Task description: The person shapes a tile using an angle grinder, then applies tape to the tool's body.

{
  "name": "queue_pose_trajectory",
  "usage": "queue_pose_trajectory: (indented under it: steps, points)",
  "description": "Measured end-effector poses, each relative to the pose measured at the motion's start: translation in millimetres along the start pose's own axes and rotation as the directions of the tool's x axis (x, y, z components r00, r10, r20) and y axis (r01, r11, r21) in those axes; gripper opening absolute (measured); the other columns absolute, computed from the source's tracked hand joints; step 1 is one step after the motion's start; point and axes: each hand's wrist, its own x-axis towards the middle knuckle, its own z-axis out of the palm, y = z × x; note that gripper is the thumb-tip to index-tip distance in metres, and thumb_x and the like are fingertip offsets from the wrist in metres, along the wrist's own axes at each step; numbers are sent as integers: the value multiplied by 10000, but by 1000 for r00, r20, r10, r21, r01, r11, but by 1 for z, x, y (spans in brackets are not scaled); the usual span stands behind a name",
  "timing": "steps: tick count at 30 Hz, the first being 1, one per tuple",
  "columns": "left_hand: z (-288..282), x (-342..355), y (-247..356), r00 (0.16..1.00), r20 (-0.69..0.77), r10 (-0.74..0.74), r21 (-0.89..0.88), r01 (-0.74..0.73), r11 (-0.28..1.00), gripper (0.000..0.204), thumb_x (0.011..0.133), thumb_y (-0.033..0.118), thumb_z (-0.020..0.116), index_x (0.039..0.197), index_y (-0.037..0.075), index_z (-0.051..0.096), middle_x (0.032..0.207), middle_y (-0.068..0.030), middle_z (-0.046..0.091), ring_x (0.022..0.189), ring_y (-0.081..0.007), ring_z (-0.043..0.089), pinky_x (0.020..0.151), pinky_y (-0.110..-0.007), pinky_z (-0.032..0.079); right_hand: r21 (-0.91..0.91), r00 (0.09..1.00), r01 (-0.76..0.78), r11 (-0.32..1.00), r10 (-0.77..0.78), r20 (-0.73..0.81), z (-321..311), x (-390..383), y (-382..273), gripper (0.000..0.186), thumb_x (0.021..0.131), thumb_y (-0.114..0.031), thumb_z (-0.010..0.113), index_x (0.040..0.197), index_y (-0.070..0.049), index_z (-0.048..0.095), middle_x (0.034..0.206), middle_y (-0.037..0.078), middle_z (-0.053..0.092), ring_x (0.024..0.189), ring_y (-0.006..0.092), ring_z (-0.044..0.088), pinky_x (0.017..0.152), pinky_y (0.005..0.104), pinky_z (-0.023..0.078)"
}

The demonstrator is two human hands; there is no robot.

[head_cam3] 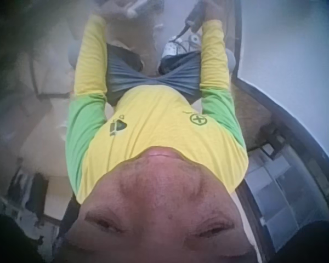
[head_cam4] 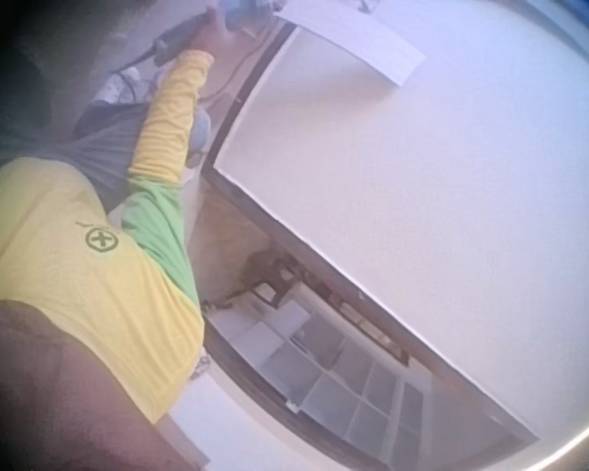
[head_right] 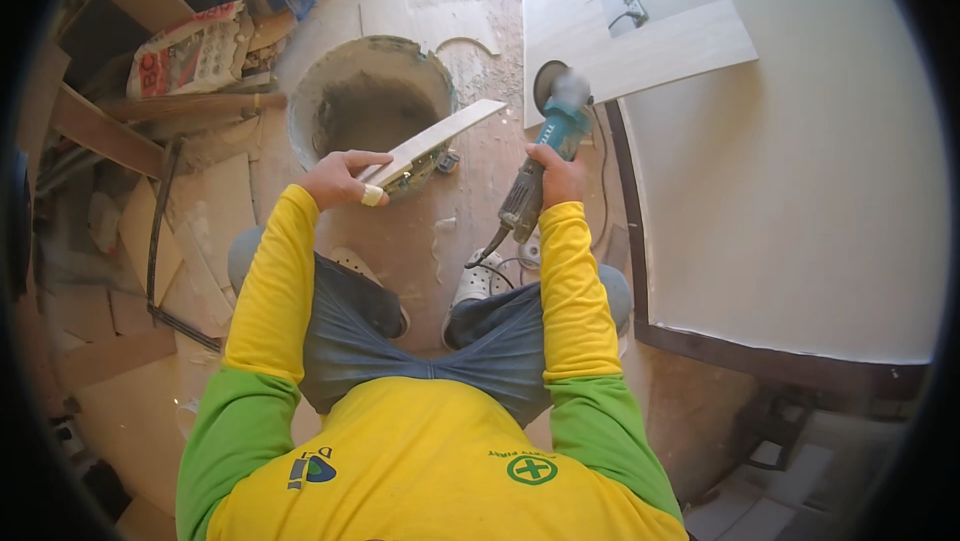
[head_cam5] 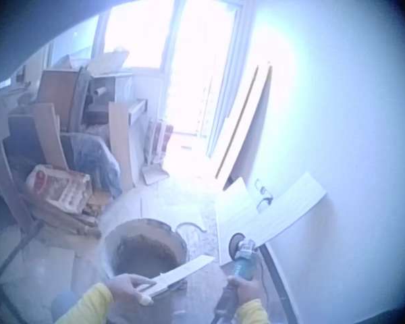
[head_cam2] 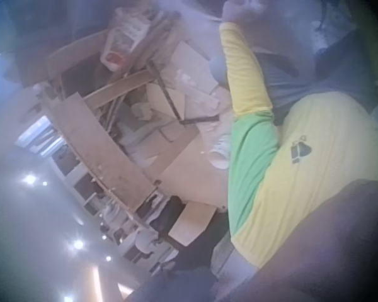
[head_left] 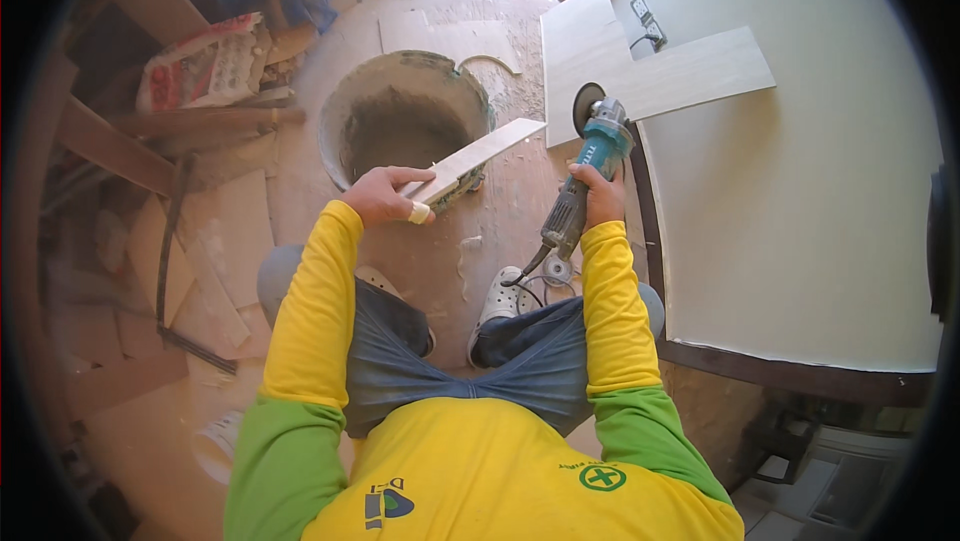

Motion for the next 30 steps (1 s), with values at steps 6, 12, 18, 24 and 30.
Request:
queue_pose_trajectory:
  steps: [6,12,18,24,30]
  points:
    - [30,2,-26,941,-231,249,665,-35,746,738,621,190,866,1334,195,672,1479,-181,473,1372,-367,422,1166,-404,357,10,993,116,993,-116,-34,-7,-8,-11,463,759,-130,765,1142,-10,535,899,111,634,647,244,677,620,359,589]
    - [44,7,-35,894,-268,358,789,-9,614,695,618,173,839,1295,223,689,1485,-170,454,1379,-382,400,1176,-416,345,3,989,147,989,-147,-34,-9,-10,-17,461,758,-133,770,1138,-10,539,905,110,635,665,241,683,639,357,592]
    - [48,6,-37,876,-295,382,804,12,594,680,617,144,826,1279,232,696,1483,-164,455,1376,-383,402,1169,-421,350,28,989,148,989,-147,-25,-9,-15,-20,480,752,-142,789,1140,-9,539,905,105,630,666,236,679,639,352,590]
    - [48,6,-38,868,-291,403,808,-4,589,680,611,143,826,1272,237,697,1477,-164,460,1364,-389,412,1154,-429,366,13,986,164,986,-164,-37,-14,-9,-15,477,752,-138,794,1135,-13,540,909,105,632,668,235,679,640,350,589]
    - [47,7,-38,862,-291,415,804,-15,595,690,599,170,841,1270,235,695,1473,-170,466,1353,-395,423,1143,-435,379,5,985,168,986,-167,-31,-14,-10,-15,462,762,-134,793,1130,-13,542,906,104,638,678,235,684,646,349,591]
